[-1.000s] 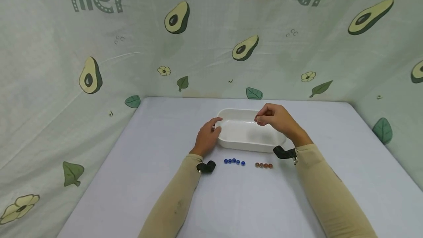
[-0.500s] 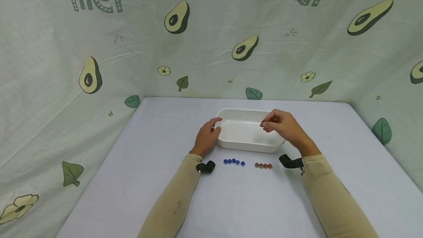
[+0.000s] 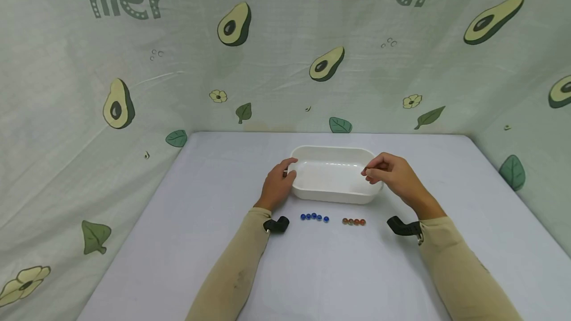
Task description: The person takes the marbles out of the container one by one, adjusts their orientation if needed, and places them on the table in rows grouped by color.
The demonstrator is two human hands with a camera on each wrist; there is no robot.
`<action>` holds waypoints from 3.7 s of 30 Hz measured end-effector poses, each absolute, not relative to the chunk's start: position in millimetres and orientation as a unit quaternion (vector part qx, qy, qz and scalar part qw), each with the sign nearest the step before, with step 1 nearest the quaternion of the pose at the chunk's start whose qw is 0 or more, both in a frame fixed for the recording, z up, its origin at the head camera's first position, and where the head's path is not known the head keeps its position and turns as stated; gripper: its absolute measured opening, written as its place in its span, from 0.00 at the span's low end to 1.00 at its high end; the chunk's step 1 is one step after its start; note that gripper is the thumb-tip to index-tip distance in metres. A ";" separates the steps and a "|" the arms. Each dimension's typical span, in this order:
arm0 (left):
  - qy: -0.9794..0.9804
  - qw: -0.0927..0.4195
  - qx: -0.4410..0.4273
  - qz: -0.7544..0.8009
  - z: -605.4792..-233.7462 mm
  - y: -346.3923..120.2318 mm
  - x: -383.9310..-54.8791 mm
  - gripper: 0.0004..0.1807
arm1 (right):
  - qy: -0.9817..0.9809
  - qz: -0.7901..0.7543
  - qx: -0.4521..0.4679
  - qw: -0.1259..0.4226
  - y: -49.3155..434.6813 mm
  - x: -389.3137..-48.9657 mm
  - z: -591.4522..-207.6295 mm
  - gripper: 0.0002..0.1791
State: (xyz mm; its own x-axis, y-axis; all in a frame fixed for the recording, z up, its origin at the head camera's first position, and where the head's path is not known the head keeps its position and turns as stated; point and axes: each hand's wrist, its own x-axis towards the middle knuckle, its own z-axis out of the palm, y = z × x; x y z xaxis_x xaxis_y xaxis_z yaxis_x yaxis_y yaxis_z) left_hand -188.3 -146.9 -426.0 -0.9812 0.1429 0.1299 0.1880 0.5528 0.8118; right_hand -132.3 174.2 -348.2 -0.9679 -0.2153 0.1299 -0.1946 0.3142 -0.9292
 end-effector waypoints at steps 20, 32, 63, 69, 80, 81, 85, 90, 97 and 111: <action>-0.878 0.019 -0.095 -0.470 -425.3 -148.3 -187.4 0.23 | 0.808 -0.580 -0.105 0.012 194.2 -95.2 -365.0 0.07; -0.877 0.011 -0.088 -0.472 -425.6 -148.5 -188.7 0.24 | 0.811 -0.570 -0.099 0.084 199.8 -81.9 -381.5 0.09; -0.879 0.014 -0.099 -0.466 -423.6 -150.0 -189.0 0.24 | 0.868 -0.455 -0.123 0.156 199.6 -74.3 -395.6 0.05; -0.878 0.012 -0.097 -0.468 -424.0 -150.2 -189.0 0.24 | 0.867 -0.454 -0.131 0.156 201.8 -75.6 -399.1 0.06; -0.879 0.013 -0.095 -0.466 -425.7 -148.8 -189.1 0.24 | 0.875 -0.442 -0.140 0.139 203.0 -76.4 -401.5 0.08; -0.880 0.014 -0.095 -0.466 -426.0 -148.8 -189.3 0.24 | 0.875 -0.441 -0.142 0.138 203.0 -76.4 -401.2 0.08; -0.879 0.019 -0.100 -0.465 -426.9 -149.0 -190.0 0.24 | 0.878 -0.436 -0.143 0.135 201.8 -75.2 -398.9 0.08; -0.877 0.020 -0.103 -0.469 -426.4 -149.1 -189.2 0.23 | 0.879 -0.434 -0.144 0.133 199.2 -74.0 -398.5 0.07; -0.878 0.017 -0.101 -0.468 -424.3 -149.1 -190.0 0.23 | 0.886 -0.422 -0.145 0.128 195.4 -73.2 -397.1 0.06; -0.879 0.011 -0.096 -0.467 -425.7 -149.0 -191.4 0.24 | 0.886 -0.418 -0.167 0.112 188.9 -71.8 -401.4 0.06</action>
State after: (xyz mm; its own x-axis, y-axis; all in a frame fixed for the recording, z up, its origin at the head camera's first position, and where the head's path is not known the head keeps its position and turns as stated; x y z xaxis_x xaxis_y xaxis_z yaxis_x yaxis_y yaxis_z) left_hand -191.4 -149.0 -425.7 -0.9814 0.1583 0.1082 0.1784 0.5462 0.8184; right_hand -71.8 188.9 -401.4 -0.9194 -0.3890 -0.0586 -0.2022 0.5951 -0.7778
